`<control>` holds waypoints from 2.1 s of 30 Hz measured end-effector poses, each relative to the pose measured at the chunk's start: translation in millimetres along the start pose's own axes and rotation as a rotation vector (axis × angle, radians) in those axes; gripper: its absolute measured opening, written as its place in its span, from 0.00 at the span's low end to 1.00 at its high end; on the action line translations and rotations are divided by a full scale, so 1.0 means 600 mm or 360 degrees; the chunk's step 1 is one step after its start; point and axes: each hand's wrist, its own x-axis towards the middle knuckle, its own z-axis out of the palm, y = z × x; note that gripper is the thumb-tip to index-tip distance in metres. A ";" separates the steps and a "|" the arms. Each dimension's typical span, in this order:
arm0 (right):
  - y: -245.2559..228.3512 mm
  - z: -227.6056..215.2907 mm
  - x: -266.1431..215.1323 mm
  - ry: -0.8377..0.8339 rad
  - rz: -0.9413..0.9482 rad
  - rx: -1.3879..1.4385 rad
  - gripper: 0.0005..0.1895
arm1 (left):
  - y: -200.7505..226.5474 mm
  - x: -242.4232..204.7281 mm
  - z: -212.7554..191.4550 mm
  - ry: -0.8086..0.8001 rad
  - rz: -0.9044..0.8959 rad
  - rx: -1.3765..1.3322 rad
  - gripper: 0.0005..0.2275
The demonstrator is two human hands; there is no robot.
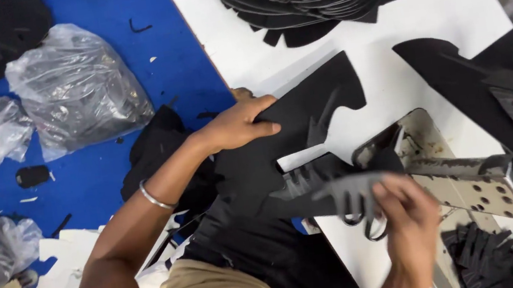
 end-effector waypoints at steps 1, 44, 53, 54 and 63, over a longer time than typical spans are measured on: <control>-0.022 0.045 0.021 -0.0196 0.0105 0.0059 0.05 | -0.002 0.001 0.002 0.0029 0.0003 0.0026 0.24; 0.020 0.133 0.045 -0.0013 -0.0947 -0.1594 0.09 | 0.032 -0.015 0.007 0.0054 -0.0167 -0.0603 0.25; -0.018 0.118 0.016 -0.0046 -0.0627 -0.1332 0.11 | 0.091 -0.038 -0.026 0.0043 -0.0031 -0.0477 0.25; -0.035 0.111 0.001 -0.0009 -0.0555 -0.1290 0.13 | 0.117 -0.048 -0.038 -0.0002 0.0013 -0.0506 0.25; -0.095 0.069 -0.132 0.0136 -0.0183 0.0363 0.36 | 0.263 -0.070 -0.062 -0.0592 0.0260 -0.1018 0.21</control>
